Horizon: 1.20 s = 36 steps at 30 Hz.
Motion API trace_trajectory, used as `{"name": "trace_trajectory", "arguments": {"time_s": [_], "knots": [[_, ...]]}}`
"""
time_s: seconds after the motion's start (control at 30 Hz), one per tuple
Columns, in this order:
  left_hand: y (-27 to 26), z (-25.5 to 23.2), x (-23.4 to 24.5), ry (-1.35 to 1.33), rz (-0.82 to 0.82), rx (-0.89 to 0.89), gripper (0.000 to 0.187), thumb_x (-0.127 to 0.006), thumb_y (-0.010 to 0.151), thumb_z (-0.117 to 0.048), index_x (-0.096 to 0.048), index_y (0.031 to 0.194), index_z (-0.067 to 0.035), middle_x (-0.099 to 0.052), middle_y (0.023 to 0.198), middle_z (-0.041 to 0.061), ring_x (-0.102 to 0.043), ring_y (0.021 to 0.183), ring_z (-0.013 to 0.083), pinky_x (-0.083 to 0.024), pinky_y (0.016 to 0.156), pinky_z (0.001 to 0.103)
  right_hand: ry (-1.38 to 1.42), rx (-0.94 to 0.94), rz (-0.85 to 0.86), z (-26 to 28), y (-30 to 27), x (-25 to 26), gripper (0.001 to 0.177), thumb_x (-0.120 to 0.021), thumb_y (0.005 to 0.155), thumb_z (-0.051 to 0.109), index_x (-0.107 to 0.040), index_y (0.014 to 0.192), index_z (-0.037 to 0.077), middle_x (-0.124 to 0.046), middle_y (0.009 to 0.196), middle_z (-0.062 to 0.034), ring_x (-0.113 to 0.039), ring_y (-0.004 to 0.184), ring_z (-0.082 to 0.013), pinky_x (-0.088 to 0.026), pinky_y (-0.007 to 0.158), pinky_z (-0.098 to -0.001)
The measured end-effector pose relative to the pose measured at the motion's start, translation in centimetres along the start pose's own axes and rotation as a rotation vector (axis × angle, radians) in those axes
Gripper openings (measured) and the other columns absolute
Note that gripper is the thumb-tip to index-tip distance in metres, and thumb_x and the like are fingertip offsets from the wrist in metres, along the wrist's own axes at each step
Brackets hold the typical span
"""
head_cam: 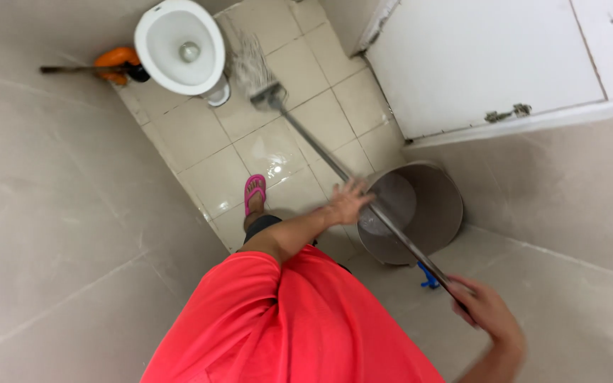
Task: The person mops the floor of a small bathroom, dipping the mop into a bucket and moving a storage rack to clean the tiled surface.
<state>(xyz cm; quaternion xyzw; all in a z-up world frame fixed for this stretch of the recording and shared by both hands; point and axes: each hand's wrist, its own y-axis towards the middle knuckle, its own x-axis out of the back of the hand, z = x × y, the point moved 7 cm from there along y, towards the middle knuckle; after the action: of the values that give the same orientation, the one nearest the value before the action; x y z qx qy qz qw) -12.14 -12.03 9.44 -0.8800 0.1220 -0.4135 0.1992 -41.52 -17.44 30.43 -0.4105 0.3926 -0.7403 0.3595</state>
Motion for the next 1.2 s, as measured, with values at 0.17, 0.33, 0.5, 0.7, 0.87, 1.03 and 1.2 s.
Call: {"name": "trace_trajectory", "arguments": {"time_s": [0.17,0.33,0.5,0.7,0.87,1.03,1.2], "knots": [[1.0,-7.0,-7.9,-0.054,0.278,-0.302,0.034,-0.064,0.090,-0.037,-0.065,0.121,-0.024,-0.065,0.123,0.004,-0.056,0.126,0.0287,-0.047,0.092,0.063,-0.021,-0.251,-0.173,-8.0,-8.9,1.6,0.036,-0.072,0.090,0.027,-0.075,0.122,0.011,-0.066,0.059,-0.0123,-0.048,0.043,-0.0173,-0.039,0.042,-0.0336],[-0.7,-7.6,-10.6,-0.036,0.485,-0.443,0.035,-0.062,0.094,-0.042,-0.067,0.119,-0.019,-0.068,0.117,0.007,-0.063,0.118,0.0307,-0.052,0.089,0.054,-0.100,-0.484,-0.301,-14.2,-9.5,-2.0,0.038,-0.081,0.082,0.029,-0.081,0.116,0.010,-0.070,0.058,-0.0133,-0.058,0.048,-0.0160,-0.047,0.050,-0.0324],[-1.7,-2.2,-8.7,0.080,0.585,-0.454,0.041,-0.061,0.090,-0.039,-0.062,0.128,-0.022,-0.064,0.126,0.006,-0.057,0.118,0.0318,-0.039,0.088,0.069,0.045,-0.453,-0.267,-6.7,-9.5,-8.0,0.034,-0.080,0.084,0.024,-0.080,0.112,0.005,-0.067,0.055,-0.0141,-0.052,0.045,-0.0150,-0.041,0.047,-0.0318],[0.6,13.8,0.3,0.183,0.421,-0.022,0.035,-0.067,0.083,-0.017,-0.073,0.117,-0.013,-0.065,0.130,0.006,-0.057,0.125,0.0291,-0.036,0.097,0.075,0.006,0.098,-0.259,8.1,1.1,-14.9,0.024,-0.070,0.087,0.024,-0.077,0.099,0.004,-0.065,0.051,-0.0068,-0.048,0.034,-0.0125,-0.036,0.035,-0.0310],[1.4,25.8,12.0,0.351,0.351,0.306,0.064,-0.059,0.092,-0.020,-0.038,0.152,-0.024,-0.030,0.160,0.007,-0.032,0.142,0.0426,-0.029,0.103,0.076,-0.167,0.378,-0.341,23.8,11.3,-21.0,0.028,-0.071,0.087,0.029,-0.076,0.101,0.006,-0.069,0.065,-0.0149,-0.067,0.061,-0.0240,-0.050,0.061,-0.0373],[-0.4,26.4,14.2,0.243,0.310,0.427,0.093,-0.059,0.086,-0.007,-0.014,0.159,-0.043,-0.009,0.168,0.002,-0.017,0.150,0.0407,-0.036,0.106,0.066,-0.240,0.412,-0.284,27.1,13.3,-19.1,0.030,-0.068,0.092,0.030,-0.073,0.109,0.006,-0.070,0.077,-0.0249,-0.071,0.077,-0.0382,-0.053,0.075,-0.0452],[-1.8,16.7,11.8,0.127,0.223,0.261,0.096,-0.066,0.088,-0.036,0.000,0.158,-0.037,0.007,0.167,0.003,0.002,0.151,0.0401,-0.015,0.111,0.074,-0.243,0.546,-0.341,18.3,13.0,-12.8,0.036,-0.071,0.086,0.026,-0.070,0.116,0.006,-0.072,0.096,-0.0224,-0.073,0.088,-0.0349,-0.055,0.079,-0.0414]]}}
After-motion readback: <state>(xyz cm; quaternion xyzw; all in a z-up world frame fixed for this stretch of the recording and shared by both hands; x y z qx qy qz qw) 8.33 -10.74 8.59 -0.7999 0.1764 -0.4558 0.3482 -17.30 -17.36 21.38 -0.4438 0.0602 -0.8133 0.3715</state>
